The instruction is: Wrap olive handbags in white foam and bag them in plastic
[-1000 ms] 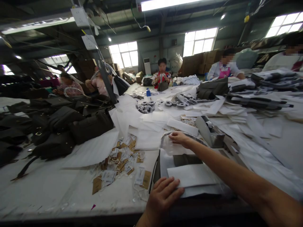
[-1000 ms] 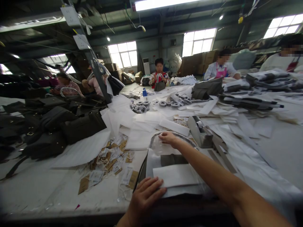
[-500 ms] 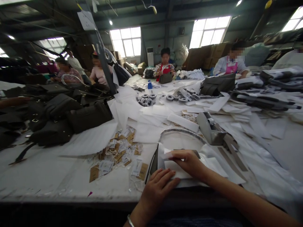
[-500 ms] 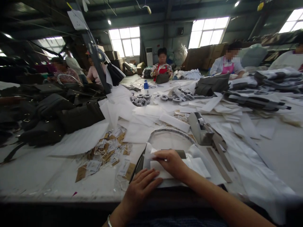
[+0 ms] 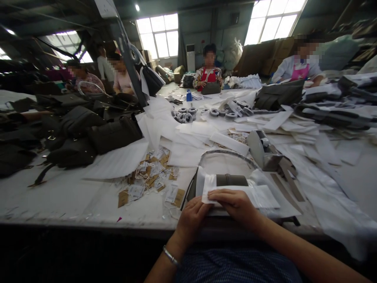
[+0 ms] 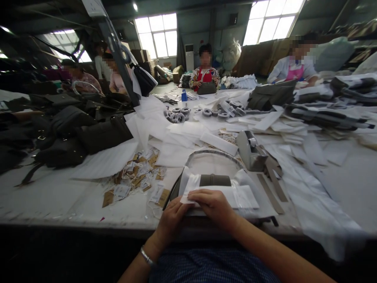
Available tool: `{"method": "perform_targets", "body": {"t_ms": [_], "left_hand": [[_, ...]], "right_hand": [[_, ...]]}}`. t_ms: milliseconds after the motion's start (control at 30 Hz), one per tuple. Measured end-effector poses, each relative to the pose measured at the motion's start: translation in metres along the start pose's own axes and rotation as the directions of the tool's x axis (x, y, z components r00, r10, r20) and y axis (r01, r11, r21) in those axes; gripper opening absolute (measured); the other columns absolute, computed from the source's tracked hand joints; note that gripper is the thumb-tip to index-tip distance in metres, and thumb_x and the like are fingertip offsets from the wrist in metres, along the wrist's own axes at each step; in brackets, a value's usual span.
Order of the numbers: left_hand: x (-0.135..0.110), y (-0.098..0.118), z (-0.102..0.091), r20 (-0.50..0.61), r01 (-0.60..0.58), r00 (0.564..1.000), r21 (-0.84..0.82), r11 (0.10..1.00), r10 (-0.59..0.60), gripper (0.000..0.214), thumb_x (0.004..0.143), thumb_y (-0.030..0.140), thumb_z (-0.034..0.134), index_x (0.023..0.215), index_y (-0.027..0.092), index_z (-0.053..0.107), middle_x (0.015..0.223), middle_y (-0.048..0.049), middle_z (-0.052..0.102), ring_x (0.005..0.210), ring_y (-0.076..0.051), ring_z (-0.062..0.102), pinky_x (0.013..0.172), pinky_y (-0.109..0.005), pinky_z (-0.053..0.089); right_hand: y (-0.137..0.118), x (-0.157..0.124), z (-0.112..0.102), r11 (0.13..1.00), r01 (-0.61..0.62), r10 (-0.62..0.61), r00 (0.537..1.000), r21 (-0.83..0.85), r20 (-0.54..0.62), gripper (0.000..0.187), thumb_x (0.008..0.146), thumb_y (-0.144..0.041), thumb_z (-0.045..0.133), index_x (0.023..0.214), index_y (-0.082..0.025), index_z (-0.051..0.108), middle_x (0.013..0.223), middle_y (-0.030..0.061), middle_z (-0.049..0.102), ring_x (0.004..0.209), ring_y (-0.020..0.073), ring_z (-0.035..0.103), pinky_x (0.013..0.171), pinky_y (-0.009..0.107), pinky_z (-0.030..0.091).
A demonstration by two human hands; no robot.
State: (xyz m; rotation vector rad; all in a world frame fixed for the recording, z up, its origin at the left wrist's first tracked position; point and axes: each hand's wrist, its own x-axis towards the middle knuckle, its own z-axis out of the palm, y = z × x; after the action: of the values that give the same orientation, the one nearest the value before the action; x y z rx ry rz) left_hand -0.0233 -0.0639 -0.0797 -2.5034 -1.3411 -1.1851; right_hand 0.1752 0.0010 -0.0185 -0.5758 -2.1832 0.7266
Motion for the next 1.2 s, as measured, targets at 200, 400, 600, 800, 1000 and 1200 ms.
{"method": "perform_targets", "body": {"t_ms": [200,400,600,800,1000,1200], "left_hand": [[-0.001,-0.001,0.003,-0.020,-0.020,1.000,-0.011,1.000,0.020,0.035,0.100,0.031,0.046,0.129,0.015,0.057,0.111,-0.0123,0.072,0.109,-0.023,0.067,0.095,-0.039,0.057],[-0.007,-0.002,0.006,-0.021,0.062,0.998,-0.094,0.994,-0.064,0.031,0.097,0.029,0.053,0.126,0.019,0.056,0.116,-0.0109,0.070,0.113,-0.022,0.065,0.100,-0.039,0.055],[-0.013,-0.003,0.007,-0.027,0.116,0.992,-0.103,0.988,-0.119,0.049,0.096,0.031,0.058,0.142,0.022,0.045,0.145,-0.0149,0.053,0.127,-0.023,0.057,0.102,-0.039,0.054],[-0.007,0.001,-0.002,-0.004,-0.054,0.999,0.035,0.998,0.054,0.043,0.099,0.019,0.051,0.141,0.020,0.050,0.137,-0.0070,0.062,0.140,-0.024,0.044,0.110,-0.042,0.049],[-0.005,0.003,0.000,0.028,-0.079,0.997,0.119,0.990,0.077,0.040,0.101,0.019,0.046,0.141,0.020,0.051,0.139,-0.0038,0.061,0.135,-0.022,0.050,0.111,-0.041,0.047],[0.018,-0.002,0.014,0.058,-0.006,0.998,0.156,0.988,-0.003,0.042,0.099,0.026,0.052,0.141,0.019,0.051,0.141,-0.0063,0.060,0.132,-0.023,0.053,0.110,-0.042,0.049]], "right_hand": [[-0.008,-0.005,0.001,0.996,-0.012,0.007,0.999,0.084,0.053,0.030,0.096,-0.014,0.051,0.111,-0.025,0.075,0.106,0.0049,0.077,0.098,0.0188,0.073,0.091,0.031,0.060],[-0.007,-0.018,-0.002,0.997,0.078,-0.079,0.996,0.013,0.046,0.033,0.097,-0.012,0.049,0.115,-0.026,0.072,0.109,0.0050,0.076,0.103,0.0186,0.072,0.094,0.032,0.059],[-0.003,-0.025,0.006,0.950,0.271,-0.261,0.962,-0.154,0.082,0.032,0.097,-0.012,0.051,0.122,-0.023,0.067,0.112,0.0079,0.075,0.107,0.0195,0.070,0.100,0.036,0.056],[-0.014,-0.033,-0.004,0.928,0.328,-0.301,0.940,-0.175,0.161,0.031,0.097,-0.017,0.057,0.127,-0.023,0.062,0.105,0.0065,0.076,0.102,0.0182,0.071,0.103,0.036,0.054],[0.006,-0.056,-0.024,0.818,0.170,-0.056,0.974,-0.550,0.219,0.057,0.098,-0.015,0.050,0.152,-0.026,0.038,0.144,0.0075,0.055,0.134,0.0251,0.050,0.119,0.052,0.032],[0.030,-0.057,-0.026,0.720,0.128,-0.082,0.992,-0.682,0.100,0.059,0.095,-0.002,0.041,0.149,-0.026,0.043,0.148,0.0054,0.052,0.142,0.0243,0.039,0.121,0.055,0.026]]}}
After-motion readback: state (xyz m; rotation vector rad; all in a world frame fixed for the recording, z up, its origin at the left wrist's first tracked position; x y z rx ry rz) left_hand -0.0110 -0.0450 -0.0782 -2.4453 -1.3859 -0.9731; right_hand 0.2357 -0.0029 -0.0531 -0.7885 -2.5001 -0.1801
